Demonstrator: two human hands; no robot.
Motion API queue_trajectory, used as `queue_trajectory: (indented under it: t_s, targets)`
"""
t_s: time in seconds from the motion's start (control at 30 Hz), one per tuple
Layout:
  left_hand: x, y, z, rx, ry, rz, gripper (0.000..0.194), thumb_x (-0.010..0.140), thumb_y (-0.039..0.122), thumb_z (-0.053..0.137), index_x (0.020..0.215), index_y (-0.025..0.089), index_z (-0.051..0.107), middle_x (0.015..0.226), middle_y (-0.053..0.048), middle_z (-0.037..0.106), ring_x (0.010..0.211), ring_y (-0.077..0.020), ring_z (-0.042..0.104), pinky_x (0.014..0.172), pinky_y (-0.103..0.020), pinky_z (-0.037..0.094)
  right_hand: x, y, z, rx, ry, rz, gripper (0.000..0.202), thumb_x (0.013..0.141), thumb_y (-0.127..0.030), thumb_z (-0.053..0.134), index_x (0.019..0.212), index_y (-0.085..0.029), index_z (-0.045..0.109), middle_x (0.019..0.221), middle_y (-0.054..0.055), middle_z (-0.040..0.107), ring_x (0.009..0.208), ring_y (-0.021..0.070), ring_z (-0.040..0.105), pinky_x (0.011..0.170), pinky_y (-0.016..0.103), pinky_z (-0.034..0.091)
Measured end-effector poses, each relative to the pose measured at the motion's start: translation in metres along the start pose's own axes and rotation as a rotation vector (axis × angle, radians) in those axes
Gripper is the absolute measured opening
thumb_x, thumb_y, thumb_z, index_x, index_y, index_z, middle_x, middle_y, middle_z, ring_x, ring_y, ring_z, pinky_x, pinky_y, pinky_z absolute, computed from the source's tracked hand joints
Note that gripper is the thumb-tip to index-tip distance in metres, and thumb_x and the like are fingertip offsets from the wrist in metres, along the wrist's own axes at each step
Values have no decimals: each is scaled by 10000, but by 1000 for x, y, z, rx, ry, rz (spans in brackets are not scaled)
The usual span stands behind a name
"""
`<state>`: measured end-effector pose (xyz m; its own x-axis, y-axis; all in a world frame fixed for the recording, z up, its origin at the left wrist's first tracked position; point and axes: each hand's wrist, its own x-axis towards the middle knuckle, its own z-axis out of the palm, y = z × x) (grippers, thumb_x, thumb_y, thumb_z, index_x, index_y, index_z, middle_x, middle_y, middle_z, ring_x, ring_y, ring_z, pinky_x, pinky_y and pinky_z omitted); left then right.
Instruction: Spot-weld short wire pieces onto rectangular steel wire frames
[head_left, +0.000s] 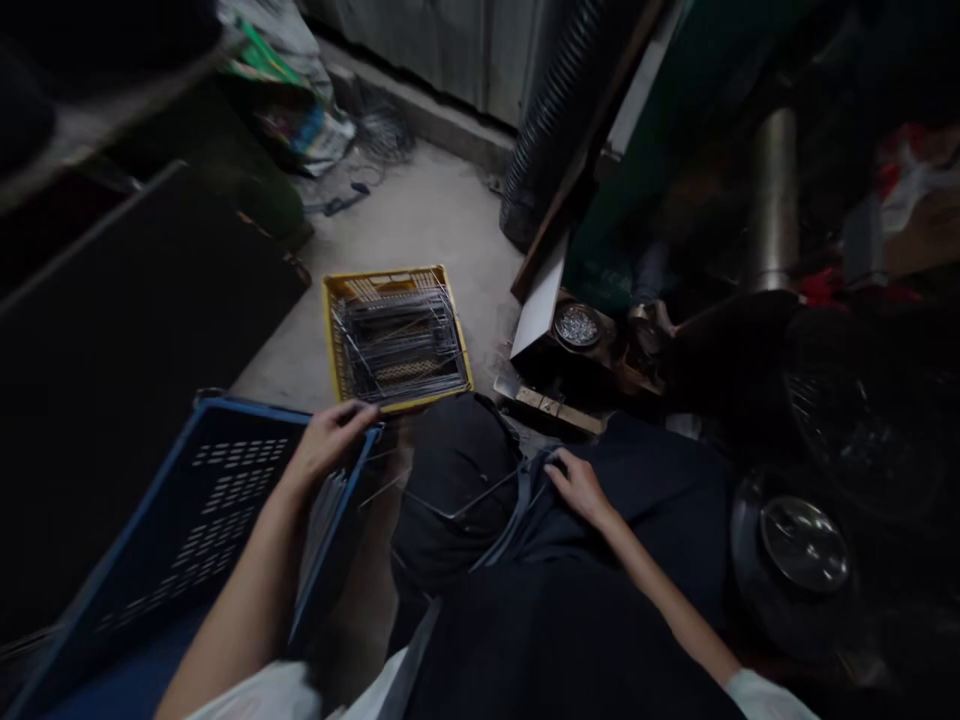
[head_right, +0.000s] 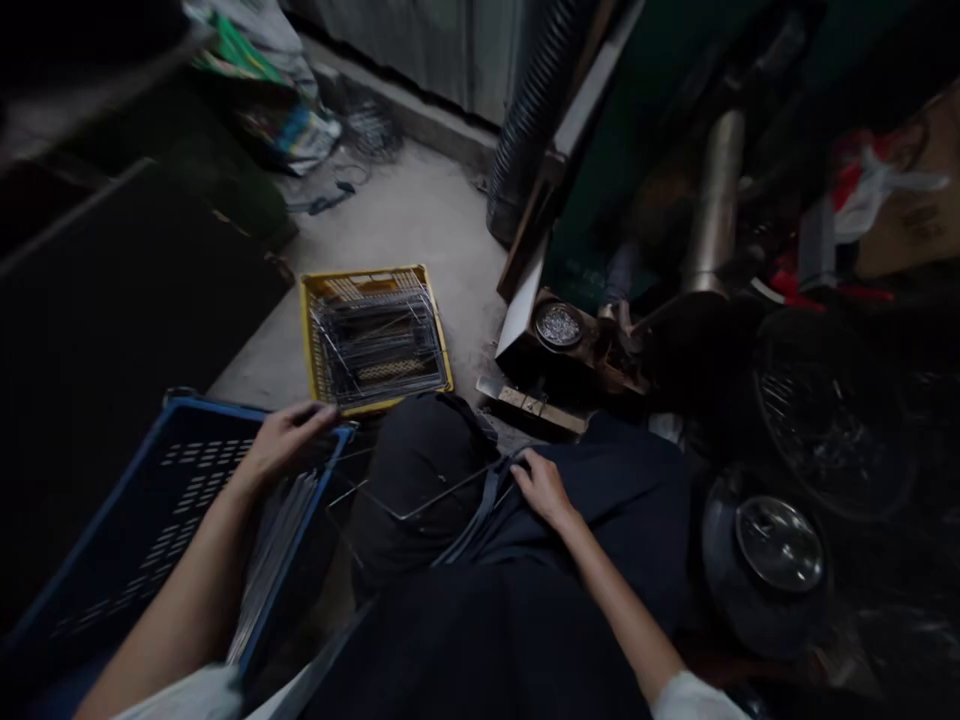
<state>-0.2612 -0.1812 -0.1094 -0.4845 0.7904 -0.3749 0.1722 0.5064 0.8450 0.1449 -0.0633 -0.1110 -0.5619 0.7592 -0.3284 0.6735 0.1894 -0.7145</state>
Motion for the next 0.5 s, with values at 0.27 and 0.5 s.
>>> queue_trajectory:
  t_s: [0.27,0.5]
  targets:
    - [-124,57,88,783,-301,593,185,822,241,469,792,215,650,907,-148,634,836,-316,572,736,-440,496,-4,5,-30,79,169,48,198,895,-334,529,950,-206,669,796,11,688,697,170,611,719,261,444]
    - [-14,93,75,626,-87,348,306,730,621,522,816,344,619,705,34,697,720,-290,673,676,-374,507,-33,19,-98,165,421,43,186,898,-339,548,977,-221,668,823,1,707,811,180,647,777,259,459]
